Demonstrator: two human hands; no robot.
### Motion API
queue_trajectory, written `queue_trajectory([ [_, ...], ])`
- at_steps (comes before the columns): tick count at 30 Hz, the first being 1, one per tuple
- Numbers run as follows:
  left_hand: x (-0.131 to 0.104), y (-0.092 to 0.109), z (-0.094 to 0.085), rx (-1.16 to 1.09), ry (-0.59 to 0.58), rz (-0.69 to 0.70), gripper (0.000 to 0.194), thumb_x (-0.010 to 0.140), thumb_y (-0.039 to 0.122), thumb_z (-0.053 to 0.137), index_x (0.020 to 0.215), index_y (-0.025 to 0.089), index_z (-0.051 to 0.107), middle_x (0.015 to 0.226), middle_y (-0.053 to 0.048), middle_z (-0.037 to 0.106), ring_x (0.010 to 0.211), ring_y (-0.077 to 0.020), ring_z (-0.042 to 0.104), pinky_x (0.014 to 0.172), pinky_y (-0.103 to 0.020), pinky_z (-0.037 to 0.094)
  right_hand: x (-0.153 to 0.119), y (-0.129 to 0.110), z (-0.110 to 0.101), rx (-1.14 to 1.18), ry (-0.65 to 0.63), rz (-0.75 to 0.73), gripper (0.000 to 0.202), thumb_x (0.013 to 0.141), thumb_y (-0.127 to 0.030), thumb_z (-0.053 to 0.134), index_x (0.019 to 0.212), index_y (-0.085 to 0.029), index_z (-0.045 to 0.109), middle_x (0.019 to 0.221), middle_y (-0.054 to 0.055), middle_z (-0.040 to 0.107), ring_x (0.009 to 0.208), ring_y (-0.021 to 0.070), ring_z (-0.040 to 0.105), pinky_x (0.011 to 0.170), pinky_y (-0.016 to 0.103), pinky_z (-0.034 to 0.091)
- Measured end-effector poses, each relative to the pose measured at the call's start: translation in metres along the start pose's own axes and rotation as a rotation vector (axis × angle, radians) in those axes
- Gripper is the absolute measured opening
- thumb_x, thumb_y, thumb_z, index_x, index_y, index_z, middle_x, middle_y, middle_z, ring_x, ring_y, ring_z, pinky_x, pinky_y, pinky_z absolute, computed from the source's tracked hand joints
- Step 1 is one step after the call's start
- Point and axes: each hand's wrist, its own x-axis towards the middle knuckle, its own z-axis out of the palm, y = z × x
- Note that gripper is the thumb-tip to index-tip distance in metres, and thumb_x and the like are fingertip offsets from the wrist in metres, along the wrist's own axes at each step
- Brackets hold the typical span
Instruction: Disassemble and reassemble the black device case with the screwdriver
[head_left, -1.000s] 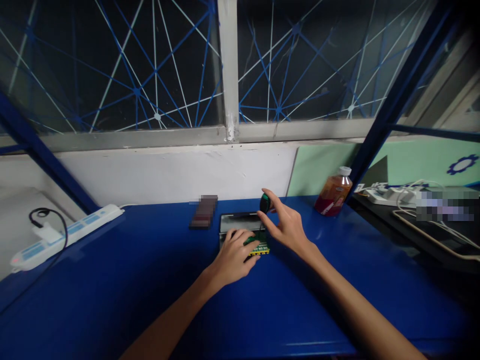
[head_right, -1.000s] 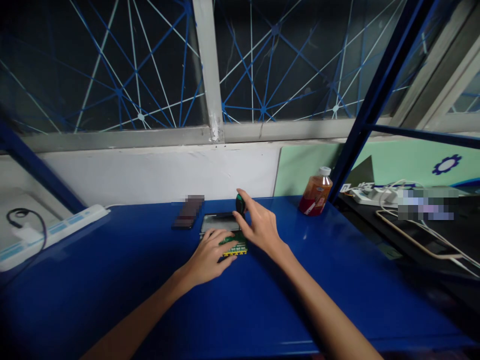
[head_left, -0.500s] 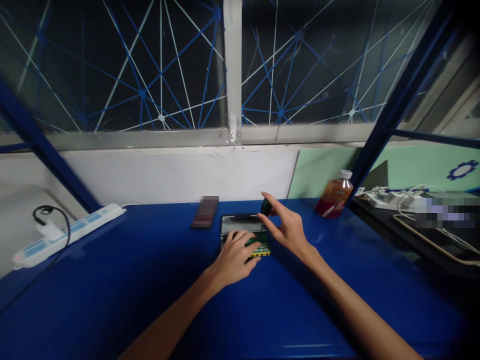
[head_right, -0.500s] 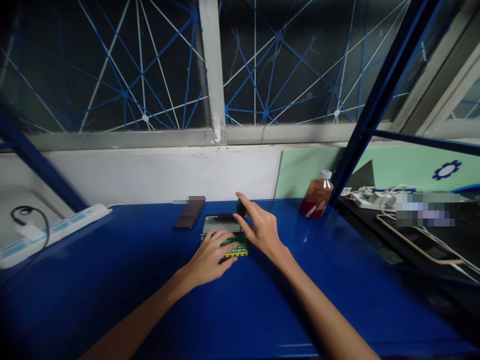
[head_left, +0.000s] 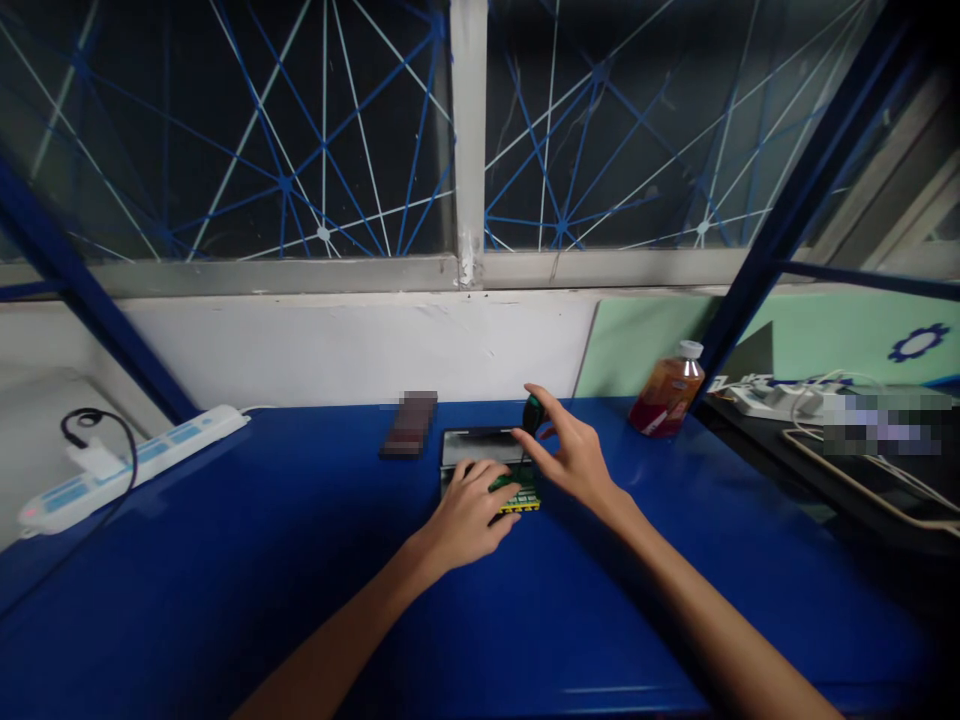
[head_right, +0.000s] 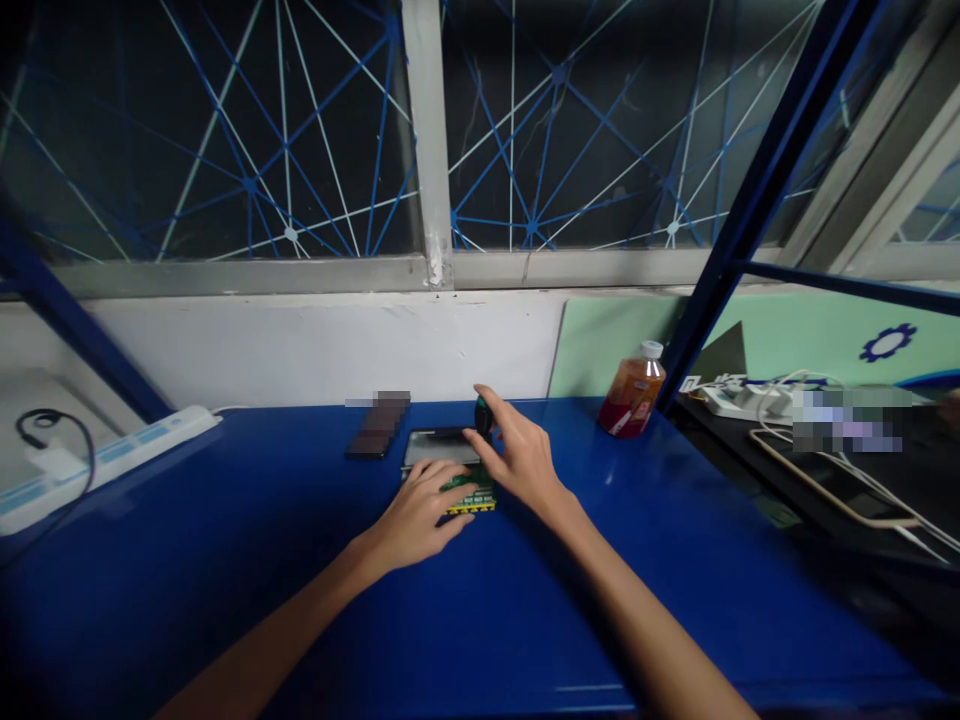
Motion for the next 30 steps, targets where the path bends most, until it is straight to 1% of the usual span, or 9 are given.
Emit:
queue_trajectory([
  [3,0.0003,-0.0007,0.0006,-0.002,-0.002,0.001,0.029,0.087,0.03,0.059,0.116,0.024,0.061,0.118,-0.008,0.058,0.114,-0.0268,0.049,0.096,-0.048,0.037,0.0,0.0017,-0.0001,0.056,-0.027,0.033,0.057,0.091,-0.036,0.046,0.145,-0.022,0.03,0.093,0.006,0.066,0.066,0.017,0.062,0.067,0.034,0.053],
  [7,0.0006,-0.0018,0.0013,-0.005,-0.001,0.002,0.03,0.087,0.029,0.059,0.116,0.024,0.061,0.119,-0.008,0.058,0.114,-0.0272,0.049,0.096,-0.049,0.037,0.0,0.0046,-0.0011,0.077,-0.027,-0.024,0.054,0.09,-0.04,0.052,0.14,-0.025,0.039,0.092,0.005,0.065,0.067,0.0164,0.061,0.068,0.034,0.053],
  [9,0.0007,-0.0024,0.0014,-0.011,-0.005,0.003,0.03,0.086,0.029,0.059,0.115,0.025,0.061,0.119,-0.007,0.058,0.114,-0.0274,0.049,0.096,-0.049,0.037,0.0002,0.0036,-0.0022,0.062,-0.02,-0.054,0.054,0.089,-0.04,0.054,0.139,-0.026,0.04,0.092,0.005,0.065,0.068,0.0163,0.061,0.069,0.033,0.053],
  [11,0.0005,-0.0028,0.0017,-0.015,-0.007,0.005,0.029,0.086,0.03,0.059,0.115,0.025,0.061,0.119,-0.007,0.058,0.114,-0.0276,0.049,0.096,-0.049,0.037,0.0006,0.0013,-0.0034,0.045,-0.025,-0.054,0.055,0.089,-0.039,0.053,0.141,-0.025,0.038,0.093,0.005,0.065,0.068,0.0163,0.061,0.069,0.033,0.053],
  [14,0.0001,-0.0032,0.0021,-0.008,-0.009,0.009,0.029,0.087,0.03,0.059,0.115,0.023,0.061,0.12,-0.008,0.057,0.116,-0.0274,0.048,0.097,-0.049,0.036,0.0015,-0.0007,-0.0043,0.044,-0.048,-0.01,0.058,0.091,-0.035,0.048,0.145,-0.023,0.03,0.096,0.006,0.065,0.066,0.016,0.061,0.067,0.033,0.054],
  [16,-0.0001,-0.0031,0.0021,0.0,-0.006,0.013,0.029,0.087,0.029,0.059,0.116,0.023,0.06,0.12,-0.008,0.057,0.116,-0.0269,0.048,0.097,-0.049,0.036,0.0018,0.0002,-0.0039,0.061,-0.054,-0.002,0.058,0.091,-0.034,0.046,0.146,-0.023,0.028,0.101,0.007,0.065,0.065,0.0153,0.061,0.067,0.033,0.054],
  [21,-0.0003,-0.0017,0.0005,0.012,-0.012,0.011,0.031,0.087,0.03,0.059,0.118,0.024,0.059,0.12,-0.008,0.057,0.116,-0.027,0.048,0.096,-0.049,0.037,0.0005,0.0022,-0.0021,0.066,-0.037,-0.057,0.055,0.089,-0.036,0.053,0.141,-0.026,0.038,0.105,0.006,0.064,0.07,0.0154,0.061,0.07,0.032,0.054],
  [26,-0.0007,-0.0018,0.0001,0.012,-0.01,0.013,0.031,0.087,0.03,0.059,0.117,0.023,0.059,0.12,-0.008,0.057,0.116,-0.0266,0.047,0.097,-0.048,0.037,0.0006,-0.0003,-0.004,0.065,-0.063,-0.016,0.055,0.092,-0.033,0.045,0.145,-0.024,0.031,0.109,0.007,0.064,0.069,0.015,0.062,0.069,0.032,0.055],
  [30,-0.0012,-0.0033,0.0004,0.017,-0.015,0.03,0.03,0.088,0.026,0.058,0.118,0.022,0.058,0.12,-0.008,0.058,0.115,-0.0263,0.048,0.095,-0.047,0.038,0.0018,0.0009,-0.0056,0.065,-0.036,-0.021,0.051,0.09,-0.036,0.05,0.139,-0.023,0.04,0.102,0.007,0.065,0.07,0.0159,0.062,0.07,0.032,0.055],
])
